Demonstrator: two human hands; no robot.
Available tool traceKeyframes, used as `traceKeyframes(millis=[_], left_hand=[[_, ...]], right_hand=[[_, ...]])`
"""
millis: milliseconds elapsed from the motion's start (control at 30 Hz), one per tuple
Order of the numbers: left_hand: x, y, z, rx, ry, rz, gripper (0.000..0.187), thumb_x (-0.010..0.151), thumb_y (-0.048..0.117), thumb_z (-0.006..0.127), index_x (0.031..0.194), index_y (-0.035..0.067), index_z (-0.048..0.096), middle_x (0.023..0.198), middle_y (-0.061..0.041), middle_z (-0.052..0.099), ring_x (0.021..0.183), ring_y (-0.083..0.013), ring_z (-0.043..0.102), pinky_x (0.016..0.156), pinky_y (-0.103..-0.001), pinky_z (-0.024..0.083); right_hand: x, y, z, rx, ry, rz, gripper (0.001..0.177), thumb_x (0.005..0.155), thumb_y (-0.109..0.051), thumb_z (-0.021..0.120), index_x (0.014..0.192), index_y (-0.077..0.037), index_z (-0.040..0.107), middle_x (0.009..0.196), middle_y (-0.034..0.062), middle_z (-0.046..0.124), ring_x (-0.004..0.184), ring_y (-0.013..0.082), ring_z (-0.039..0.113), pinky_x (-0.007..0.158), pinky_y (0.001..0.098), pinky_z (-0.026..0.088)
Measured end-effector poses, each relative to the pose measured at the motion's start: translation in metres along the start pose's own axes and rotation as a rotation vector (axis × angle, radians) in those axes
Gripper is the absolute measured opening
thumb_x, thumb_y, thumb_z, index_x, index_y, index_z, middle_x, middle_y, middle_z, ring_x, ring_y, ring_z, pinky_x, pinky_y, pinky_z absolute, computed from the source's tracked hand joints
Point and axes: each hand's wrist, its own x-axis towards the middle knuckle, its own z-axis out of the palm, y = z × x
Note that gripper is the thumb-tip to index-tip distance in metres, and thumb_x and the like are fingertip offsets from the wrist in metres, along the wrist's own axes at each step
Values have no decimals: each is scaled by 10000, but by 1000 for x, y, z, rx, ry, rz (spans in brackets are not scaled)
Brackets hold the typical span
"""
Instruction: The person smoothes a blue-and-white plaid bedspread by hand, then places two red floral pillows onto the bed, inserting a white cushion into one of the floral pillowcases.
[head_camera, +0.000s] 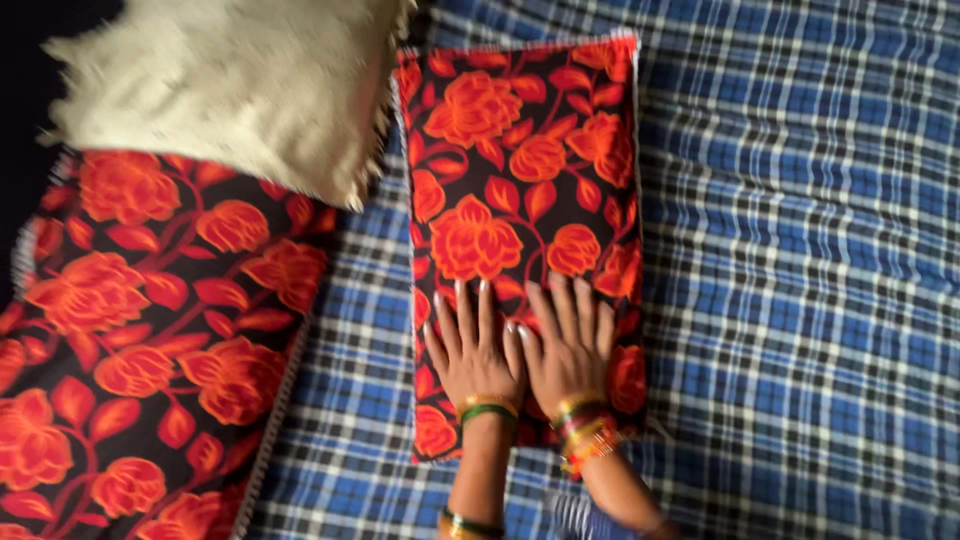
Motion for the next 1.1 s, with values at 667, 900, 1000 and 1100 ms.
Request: traceKeyframes(millis=[667,900,1000,1100], left_hand=[[-41,-42,30,-84,187,-409,666,920,417,481,1519,125,479,1526,-44,539,1482,-257,410,1231,-535,207],[-44,-41,25,-40,179,-377,693,918,451,487,1514,98,476,1502,-72,542,1464,-288,416,1223,-541,208],[-37,-42,24,-59,179,-374,695,920,450,476,1512,87,480,1506,-80,543,1463,-294,419,1219,-545,200],[-37,-41,25,-56,204,-358,690,918,451,463,1503,86,485,1501,-76,546,1465,-290,422,1228,-542,197]], right_hand=[[58,-26,-16,158,-175,-631,584,955,-537,574,1472,-266,560,1564,58,485,1491,289,377,1193,646,170],[139,103,11,121,-57,-182,637,973,-535,542,1497,-176,494,1559,153,489,1495,341,368,1193,641,217],[158,148,31,377,-128,362,663,1033,-551,417,1616,-237,389,1574,153,460,1427,382,425,1192,571,352],[166,157,26,74,-32,365,622,1075,-454,510,1606,-142,423,1602,275,311,1481,512,210,1121,664,156]])
